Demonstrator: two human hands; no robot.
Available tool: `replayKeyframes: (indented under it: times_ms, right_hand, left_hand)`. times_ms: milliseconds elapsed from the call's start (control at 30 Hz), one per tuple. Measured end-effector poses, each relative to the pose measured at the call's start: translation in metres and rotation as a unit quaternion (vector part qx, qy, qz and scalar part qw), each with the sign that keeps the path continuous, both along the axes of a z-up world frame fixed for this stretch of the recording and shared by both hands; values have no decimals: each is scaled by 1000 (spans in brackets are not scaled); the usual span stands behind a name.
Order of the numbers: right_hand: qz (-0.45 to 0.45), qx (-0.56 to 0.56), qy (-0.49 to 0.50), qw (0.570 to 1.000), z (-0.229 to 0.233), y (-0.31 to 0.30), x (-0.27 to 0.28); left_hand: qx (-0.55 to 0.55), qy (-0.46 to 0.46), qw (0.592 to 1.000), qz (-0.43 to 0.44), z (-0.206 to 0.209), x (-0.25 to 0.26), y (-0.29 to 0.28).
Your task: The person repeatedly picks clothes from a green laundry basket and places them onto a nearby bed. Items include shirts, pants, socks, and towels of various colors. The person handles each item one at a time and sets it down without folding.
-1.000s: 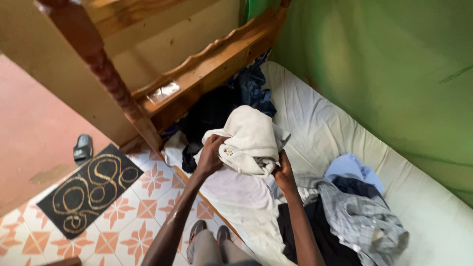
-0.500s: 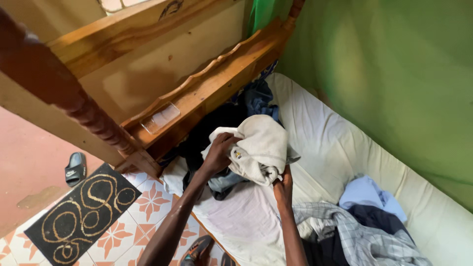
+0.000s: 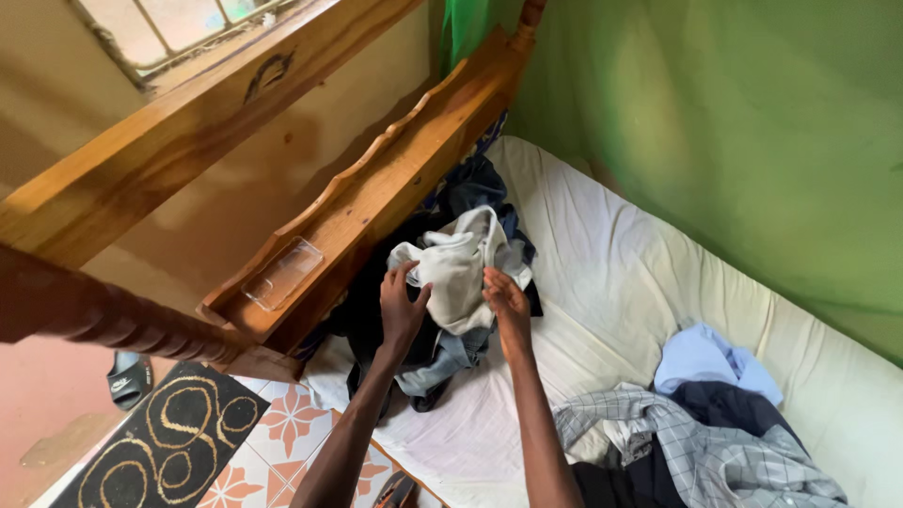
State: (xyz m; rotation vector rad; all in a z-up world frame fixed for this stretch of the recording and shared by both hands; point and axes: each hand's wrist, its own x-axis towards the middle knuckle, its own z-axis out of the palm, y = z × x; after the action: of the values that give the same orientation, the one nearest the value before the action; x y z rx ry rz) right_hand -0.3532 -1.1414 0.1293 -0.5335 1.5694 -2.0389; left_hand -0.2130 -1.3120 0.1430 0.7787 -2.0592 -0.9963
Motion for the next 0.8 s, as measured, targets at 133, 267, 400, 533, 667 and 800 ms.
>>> replayKeyframes:
  times_ms: [133,267,400,533,667,800]
  right_hand:
    - [-12,-9,-46,999,-16,3,22]
    - [-36,-2,-98,995,-25,13,43]
    - [-66,-25,-140,988,-32,42,62]
    - [-118,-64,-154,979,-31,71,72]
    - [-199,-90,-174,960,-23,108,92]
    - [-268,-107,-187,939,-2,154,110]
  left_hand:
    - [75,-26,997,-18,-17,2,16]
    - [95,1,993,-62,-26,-8,39]
    - [247,-1,964,-93,-37,-8,71]
    - [380,127,900,-170,-46,-11,100]
    - [550,179,794,-187,-56,-8,129]
    - [642,222,703,-211,-56,-14,164]
